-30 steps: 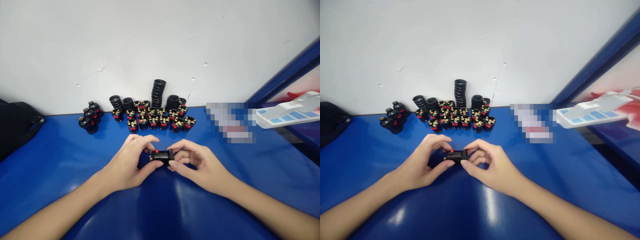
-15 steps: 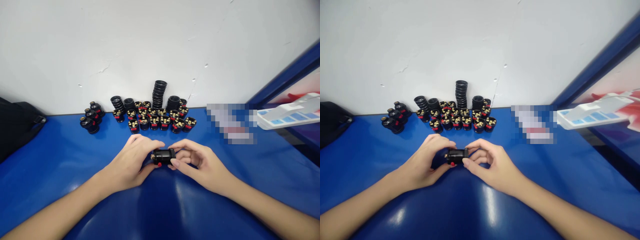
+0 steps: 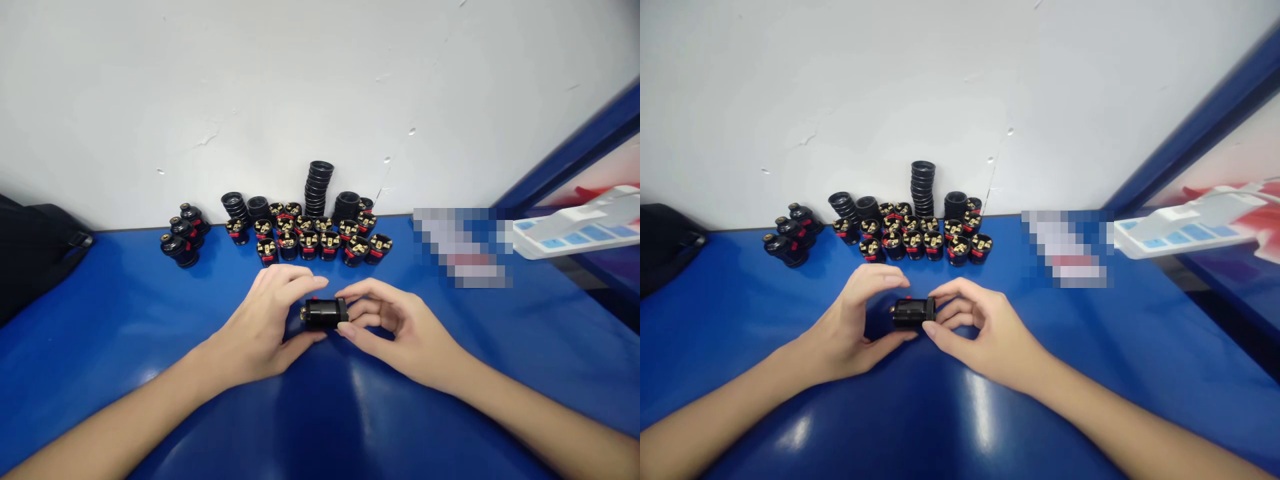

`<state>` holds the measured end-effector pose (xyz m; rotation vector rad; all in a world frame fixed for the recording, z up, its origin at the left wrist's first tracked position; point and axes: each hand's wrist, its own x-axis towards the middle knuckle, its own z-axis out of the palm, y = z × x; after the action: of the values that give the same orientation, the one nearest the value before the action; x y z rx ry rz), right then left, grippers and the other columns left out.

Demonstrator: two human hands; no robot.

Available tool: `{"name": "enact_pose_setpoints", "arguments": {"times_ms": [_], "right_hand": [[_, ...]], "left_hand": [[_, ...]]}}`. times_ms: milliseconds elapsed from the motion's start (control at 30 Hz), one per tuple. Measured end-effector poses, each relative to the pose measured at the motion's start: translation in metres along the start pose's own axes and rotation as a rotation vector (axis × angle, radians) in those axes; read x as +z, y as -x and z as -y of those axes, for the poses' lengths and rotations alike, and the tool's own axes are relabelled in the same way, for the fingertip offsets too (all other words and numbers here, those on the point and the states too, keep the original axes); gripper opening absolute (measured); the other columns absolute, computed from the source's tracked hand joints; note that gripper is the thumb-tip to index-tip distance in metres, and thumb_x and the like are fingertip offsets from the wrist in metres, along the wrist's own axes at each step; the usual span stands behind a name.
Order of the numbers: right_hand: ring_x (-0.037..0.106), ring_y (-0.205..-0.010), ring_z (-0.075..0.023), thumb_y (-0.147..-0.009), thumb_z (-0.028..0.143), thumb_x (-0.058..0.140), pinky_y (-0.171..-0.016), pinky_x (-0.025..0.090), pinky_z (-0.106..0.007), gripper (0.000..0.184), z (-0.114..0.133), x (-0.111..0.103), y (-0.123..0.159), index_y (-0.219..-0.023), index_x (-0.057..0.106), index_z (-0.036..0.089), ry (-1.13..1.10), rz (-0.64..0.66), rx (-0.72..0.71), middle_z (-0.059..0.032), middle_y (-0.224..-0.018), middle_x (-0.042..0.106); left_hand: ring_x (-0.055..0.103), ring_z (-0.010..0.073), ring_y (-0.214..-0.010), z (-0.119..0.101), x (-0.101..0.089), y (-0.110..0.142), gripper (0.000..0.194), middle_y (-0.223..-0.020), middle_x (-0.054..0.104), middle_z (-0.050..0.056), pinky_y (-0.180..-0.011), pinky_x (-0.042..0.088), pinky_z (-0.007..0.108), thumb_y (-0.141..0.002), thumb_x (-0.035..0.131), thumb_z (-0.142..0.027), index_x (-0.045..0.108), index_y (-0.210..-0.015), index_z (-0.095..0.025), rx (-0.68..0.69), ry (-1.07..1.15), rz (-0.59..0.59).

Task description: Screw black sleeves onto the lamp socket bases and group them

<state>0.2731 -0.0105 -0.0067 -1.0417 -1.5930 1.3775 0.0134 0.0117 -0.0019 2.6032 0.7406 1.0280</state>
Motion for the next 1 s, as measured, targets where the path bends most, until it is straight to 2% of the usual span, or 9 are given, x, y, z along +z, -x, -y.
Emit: {"name": "enact_pose_setpoints", "arguments": {"times_ms": [100, 233, 433, 500, 633, 700, 767, 900, 1000], "right_hand": [[0.081, -0.077, -0.0175, -0.092, 0.032, 0.085, -0.078, 0.071, -0.030, 0.031, 0.0017, 0.0005, 0.0002, -0.116, 0.071, 0.019, 0.022, -0.002, -0.004, -0.0042, -0.090, 0.079], [0.081, -0.078, -0.0191, -0.092, 0.033, 0.086, -0.080, 0.072, -0.032, 0.031, 0.0026, 0.0008, -0.0001, -0.115, 0.071, 0.019, 0.028, 0.000, -0.006, -0.0050, -0.091, 0.080], [0.081, -0.076, -0.0182, -0.092, 0.035, 0.086, -0.078, 0.072, -0.031, 0.032, 0.0015, -0.0003, -0.0003, -0.115, 0.070, 0.019, 0.013, 0.000, 0.001, -0.0047, -0.090, 0.079], [0.081, -0.076, -0.0175, -0.092, 0.034, 0.086, -0.078, 0.072, -0.030, 0.031, 0.0016, 0.0000, -0.0003, -0.115, 0.070, 0.019, 0.019, 0.007, -0.006, -0.0046, -0.091, 0.079], [0.082, -0.080, -0.0181, -0.093, 0.032, 0.085, -0.082, 0.072, -0.031, 0.030, 0.0033, 0.0011, -0.0001, -0.115, 0.070, 0.019, 0.026, 0.026, -0.014, -0.0050, -0.092, 0.082], [0.083, -0.082, -0.0186, -0.092, 0.031, 0.086, -0.084, 0.072, -0.032, 0.031, 0.0037, 0.0012, 0.0001, -0.116, 0.070, 0.019, 0.028, 0.032, -0.015, -0.0058, -0.095, 0.083], [0.083, -0.082, -0.0192, -0.092, 0.030, 0.086, -0.084, 0.072, -0.032, 0.030, 0.0033, 0.0009, 0.0002, -0.116, 0.071, 0.019, 0.035, 0.030, -0.022, -0.0063, -0.096, 0.083], [0.082, -0.079, -0.0199, -0.092, 0.031, 0.085, -0.081, 0.072, -0.033, 0.031, 0.0017, -0.0001, 0.0004, -0.116, 0.071, 0.019, 0.037, 0.012, -0.025, -0.0060, -0.093, 0.082], [0.082, -0.079, -0.0196, -0.092, 0.031, 0.085, -0.081, 0.072, -0.033, 0.030, 0.0013, -0.0001, 0.0005, -0.117, 0.071, 0.020, 0.035, 0.022, -0.028, -0.0054, -0.092, 0.081]], "left_hand": [[0.065, 0.0280, -0.116, -0.0020, -0.0016, 0.0000, 0.072, -0.128, 0.067, 0.012, -0.106, 0.048, 0.049, -0.103, 0.075, -0.041, 0.032, -0.158, -0.024, -0.102, -0.008, 0.078], [0.066, 0.0247, -0.103, -0.0033, -0.0014, 0.0022, 0.052, -0.109, 0.071, 0.005, -0.101, 0.051, 0.049, -0.113, 0.051, -0.027, 0.028, -0.160, -0.028, -0.243, 0.085, 0.158], [0.065, 0.0258, -0.113, 0.0015, 0.0003, 0.0042, 0.083, -0.126, 0.066, 0.008, -0.105, 0.050, 0.048, -0.096, 0.082, -0.028, 0.029, -0.159, -0.033, -0.164, 0.167, 0.064], [0.065, 0.0276, -0.117, -0.0005, -0.0022, 0.0016, 0.084, -0.129, 0.067, 0.009, -0.107, 0.048, 0.050, -0.096, 0.083, -0.036, 0.028, -0.160, -0.032, -0.155, 0.148, 0.078], [0.066, 0.0245, -0.109, -0.0067, -0.0050, -0.0030, 0.047, -0.108, 0.074, 0.002, -0.106, 0.045, 0.049, -0.115, 0.050, -0.031, 0.031, -0.158, -0.029, -0.265, 0.153, 0.183], [0.066, 0.0223, -0.102, -0.0068, -0.0033, -0.0024, 0.038, -0.097, 0.073, -0.001, -0.104, 0.045, 0.048, -0.117, 0.044, -0.027, 0.036, -0.154, -0.029, -0.317, 0.180, 0.212], [0.066, 0.0214, -0.098, -0.0040, -0.0007, -0.0002, 0.044, -0.101, 0.072, 0.000, -0.100, 0.048, 0.045, -0.113, 0.054, -0.029, 0.037, -0.154, -0.030, -0.343, 0.225, 0.197], [0.066, 0.0246, -0.108, 0.0023, 0.0004, 0.0026, 0.082, -0.121, 0.069, 0.005, -0.102, 0.050, 0.046, -0.093, 0.088, -0.042, 0.036, -0.156, -0.033, -0.294, 0.262, 0.117], [0.067, 0.0260, -0.109, 0.0006, -0.0030, 0.0005, 0.081, -0.121, 0.071, 0.005, -0.103, 0.048, 0.047, -0.093, 0.086, -0.051, 0.037, -0.155, -0.032, -0.296, 0.199, 0.138]]}}
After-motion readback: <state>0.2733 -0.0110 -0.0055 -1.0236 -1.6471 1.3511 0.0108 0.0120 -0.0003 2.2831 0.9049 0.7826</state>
